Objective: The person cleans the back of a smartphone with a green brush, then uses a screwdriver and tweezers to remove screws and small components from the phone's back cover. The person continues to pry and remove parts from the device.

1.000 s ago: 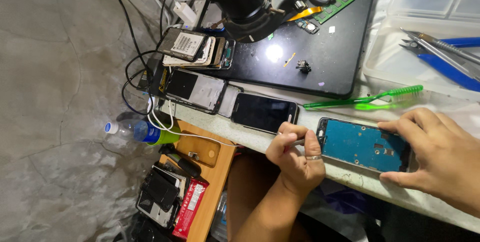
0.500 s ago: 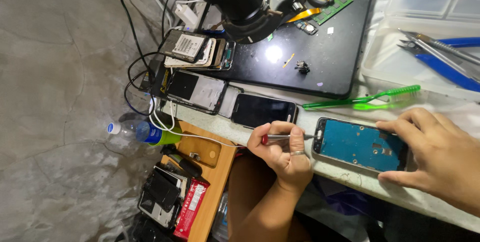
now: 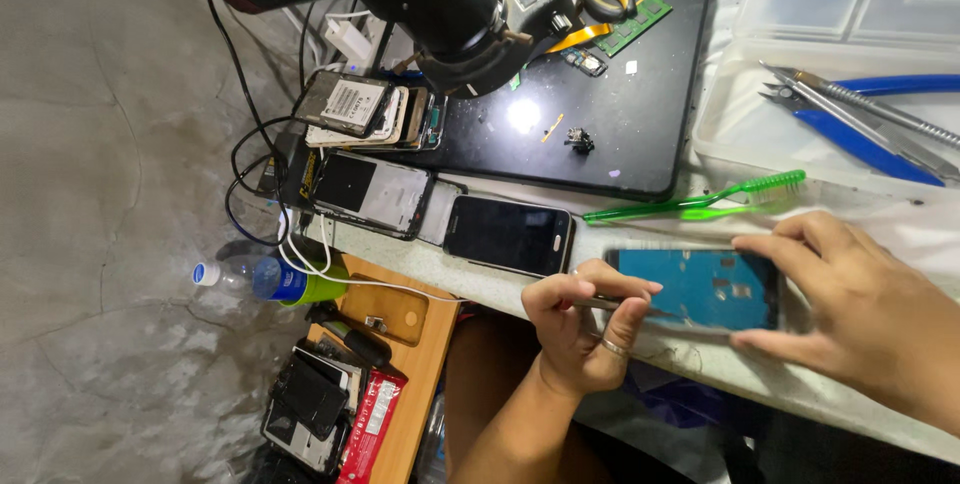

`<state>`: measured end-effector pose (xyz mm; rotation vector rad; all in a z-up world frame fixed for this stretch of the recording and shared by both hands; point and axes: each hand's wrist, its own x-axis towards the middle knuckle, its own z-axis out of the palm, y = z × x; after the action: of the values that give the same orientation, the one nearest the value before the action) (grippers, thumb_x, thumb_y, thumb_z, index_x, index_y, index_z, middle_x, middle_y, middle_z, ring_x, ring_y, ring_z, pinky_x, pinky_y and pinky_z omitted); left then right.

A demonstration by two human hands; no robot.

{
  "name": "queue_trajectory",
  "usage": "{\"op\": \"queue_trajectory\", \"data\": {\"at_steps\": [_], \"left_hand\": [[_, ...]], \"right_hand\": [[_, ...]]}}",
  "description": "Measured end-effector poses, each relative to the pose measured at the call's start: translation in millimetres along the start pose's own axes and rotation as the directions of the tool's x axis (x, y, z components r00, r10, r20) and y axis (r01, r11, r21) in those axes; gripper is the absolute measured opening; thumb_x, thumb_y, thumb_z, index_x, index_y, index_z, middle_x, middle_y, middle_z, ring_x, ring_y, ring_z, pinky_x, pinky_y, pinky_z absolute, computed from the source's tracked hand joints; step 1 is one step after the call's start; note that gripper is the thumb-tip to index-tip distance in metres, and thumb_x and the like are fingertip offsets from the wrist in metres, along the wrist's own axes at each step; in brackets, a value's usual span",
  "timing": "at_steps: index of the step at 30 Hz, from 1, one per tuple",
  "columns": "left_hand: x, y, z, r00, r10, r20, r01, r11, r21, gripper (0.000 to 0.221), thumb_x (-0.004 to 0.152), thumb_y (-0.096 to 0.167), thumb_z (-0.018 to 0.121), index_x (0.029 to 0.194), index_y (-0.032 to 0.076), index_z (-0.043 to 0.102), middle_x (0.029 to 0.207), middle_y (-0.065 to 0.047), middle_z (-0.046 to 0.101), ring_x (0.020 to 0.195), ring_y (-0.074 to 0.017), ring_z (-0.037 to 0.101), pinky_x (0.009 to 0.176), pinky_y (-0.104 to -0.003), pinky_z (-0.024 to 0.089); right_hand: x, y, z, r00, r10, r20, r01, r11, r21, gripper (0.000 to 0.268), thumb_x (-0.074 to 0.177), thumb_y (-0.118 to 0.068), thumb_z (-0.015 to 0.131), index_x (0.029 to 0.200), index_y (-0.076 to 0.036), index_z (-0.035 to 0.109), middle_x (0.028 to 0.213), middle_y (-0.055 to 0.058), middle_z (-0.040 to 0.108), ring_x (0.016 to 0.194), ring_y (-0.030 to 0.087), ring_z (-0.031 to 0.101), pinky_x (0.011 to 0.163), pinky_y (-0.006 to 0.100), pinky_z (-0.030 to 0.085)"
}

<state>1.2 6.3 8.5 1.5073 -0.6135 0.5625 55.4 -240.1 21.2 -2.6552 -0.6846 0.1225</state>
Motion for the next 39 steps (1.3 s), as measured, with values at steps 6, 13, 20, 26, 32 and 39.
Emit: {"op": "queue_trajectory", "data": {"at_steps": [6,13,20,26,32,39], "left_hand": [[0,-3,2,0.997,0.030,-0.077,-0.019,0.989,0.147,0.045,0.104,-0.003,0.064,0.129,0.013,0.030,0.097,-0.020,0.069,0.076,-0.0217,0.067,0.076,-0.027,0.051],[-4,-4,0,0.998,0.019,-0.060,-0.012,0.993,0.120,0.044,0.106,-0.003,0.063,0.129,0.013,0.030,0.097,-0.018,0.069,0.080,-0.0199,0.067,0.076,-0.027,0.052],[-5,-6,2,0.998,0.019,-0.054,-0.011,0.988,0.153,0.044,0.104,-0.006,0.063,0.127,0.013,0.029,0.095,-0.018,0.067,0.080,-0.0199,0.064,0.074,-0.026,0.050],[0,-3,4,0.997,0.014,-0.072,-0.004,0.990,0.140,0.045,0.104,-0.005,0.064,0.128,0.013,0.030,0.096,-0.018,0.068,0.081,-0.0202,0.065,0.079,-0.030,0.051],[4,6,16,0.999,0.037,-0.036,-0.031,0.988,0.153,0.047,0.105,-0.003,0.066,0.130,0.014,0.029,0.103,-0.018,0.067,0.083,-0.0208,0.065,0.079,-0.029,0.052],[8,6,25,0.998,-0.037,0.048,0.031,0.992,0.122,0.048,0.106,-0.003,0.064,0.134,0.009,0.028,0.106,-0.018,0.067,0.091,-0.0222,0.069,0.084,-0.031,0.058]], "right_hand": [[1,-3,-1,0.988,0.130,0.088,-0.130,0.992,-0.010,0.103,0.049,-0.066,0.084,0.138,-0.024,0.056,0.126,0.003,0.057,0.108,0.023,0.065,0.092,0.036,0.056],[0,11,4,1.000,0.002,-0.001,-0.002,0.995,0.102,0.103,0.051,-0.059,0.089,0.141,-0.024,0.056,0.125,0.004,0.058,0.106,0.025,0.066,0.087,0.038,0.056],[1,11,1,0.993,0.085,0.082,-0.095,0.986,0.137,0.099,0.052,-0.055,0.092,0.140,-0.027,0.058,0.126,0.001,0.057,0.105,0.023,0.067,0.089,0.037,0.056],[0,12,-6,0.995,0.006,0.096,-0.022,0.987,0.159,0.092,0.059,-0.053,0.088,0.139,-0.023,0.055,0.125,0.003,0.056,0.113,0.026,0.063,0.092,0.039,0.054],[-1,5,-9,0.993,-0.115,-0.031,0.118,0.983,0.144,0.088,0.061,-0.051,0.085,0.135,-0.017,0.053,0.122,0.009,0.058,0.115,0.032,0.060,0.095,0.043,0.050],[3,0,-9,0.986,-0.146,-0.078,0.157,0.974,0.163,0.086,0.064,-0.047,0.084,0.136,-0.015,0.052,0.122,0.009,0.062,0.114,0.032,0.061,0.094,0.043,0.049]]}}
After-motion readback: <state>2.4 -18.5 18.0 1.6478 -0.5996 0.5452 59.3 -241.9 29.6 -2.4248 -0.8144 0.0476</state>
